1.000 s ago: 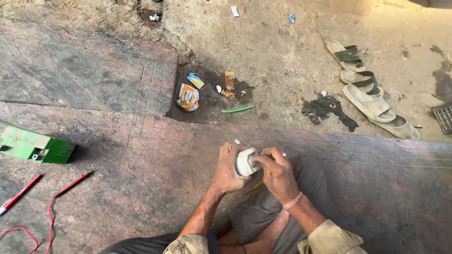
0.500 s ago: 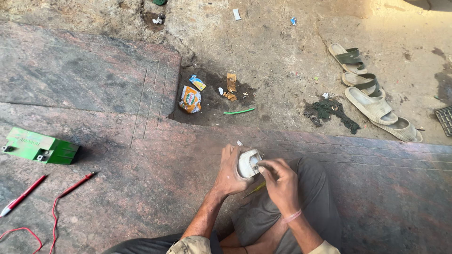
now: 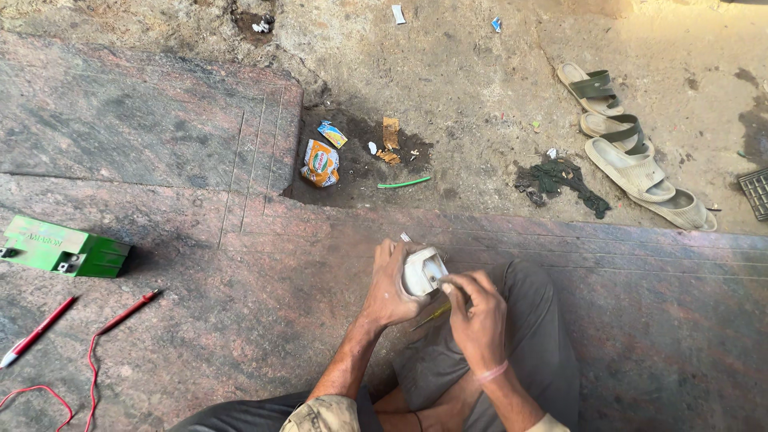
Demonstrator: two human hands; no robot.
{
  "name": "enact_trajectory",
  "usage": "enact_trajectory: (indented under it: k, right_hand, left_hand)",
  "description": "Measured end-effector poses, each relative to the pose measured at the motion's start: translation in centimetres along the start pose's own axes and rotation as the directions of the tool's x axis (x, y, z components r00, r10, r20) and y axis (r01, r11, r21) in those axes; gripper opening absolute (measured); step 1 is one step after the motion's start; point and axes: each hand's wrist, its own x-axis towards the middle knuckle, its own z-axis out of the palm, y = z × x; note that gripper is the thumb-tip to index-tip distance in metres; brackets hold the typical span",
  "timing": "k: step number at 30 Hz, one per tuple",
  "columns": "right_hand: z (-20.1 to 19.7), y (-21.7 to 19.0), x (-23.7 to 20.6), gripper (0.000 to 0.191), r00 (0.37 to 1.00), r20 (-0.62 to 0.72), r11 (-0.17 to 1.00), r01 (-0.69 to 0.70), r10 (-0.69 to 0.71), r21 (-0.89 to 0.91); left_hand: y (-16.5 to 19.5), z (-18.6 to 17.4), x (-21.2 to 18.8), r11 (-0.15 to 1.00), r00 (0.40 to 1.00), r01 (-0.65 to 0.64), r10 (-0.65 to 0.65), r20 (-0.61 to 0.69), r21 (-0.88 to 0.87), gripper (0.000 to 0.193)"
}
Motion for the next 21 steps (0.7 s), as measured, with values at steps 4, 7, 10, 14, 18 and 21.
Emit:
enact_trajectory:
  k: [4, 7, 10, 14, 18, 21]
  right_hand:
    - [0.6, 0.4, -0.2, 0.015, 0.998, -0.033, 0.997, 0.045, -0.047, -0.058]
    - [1.2, 0.3, -1.1, 0.017, 0.991, -0.050, 0.989, 0.122, -0.127, -0.084]
    - [1.4, 0.4, -1.3, 0.017, 0.991, -0.014, 0.986, 0.130, -0.132, -0.108]
    - [1.1, 0.9, -0.3, 0.013, 0.994, -0.018, 0.992, 0.104, -0.105, -0.074]
    - [1.0, 1.1, 0.4, 0.014, 0.998, -0.053, 0.997, 0.028, -0.032, -0.075]
    - [1.1, 1.0, 0.2, 0.015, 0.991, -0.011, 0.989, 0.130, -0.132, -0.076]
  left_hand:
    - [0.0, -0.1, 0.1, 1.000, 1.000, 0.000, 0.000, 0.010, 0.021, 0.067]
    - [0.2, -0.2, 0.3, 1.000, 1.000, 0.003, -0.003, 0.013, 0.025, 0.067]
    - [0.3, -0.3, 0.1, 1.000, 1.000, 0.002, -0.003, 0.024, 0.011, 0.069]
    - [0.3, -0.2, 0.0, 0.999, 0.998, 0.028, -0.027, 0.048, -0.020, 0.069]
    - [0.1, -0.1, 0.1, 1.000, 0.999, 0.030, -0.030, 0.037, 0.002, 0.073]
    - [0.2, -0.2, 0.2, 0.998, 0.997, 0.053, -0.052, 0.055, -0.024, 0.071]
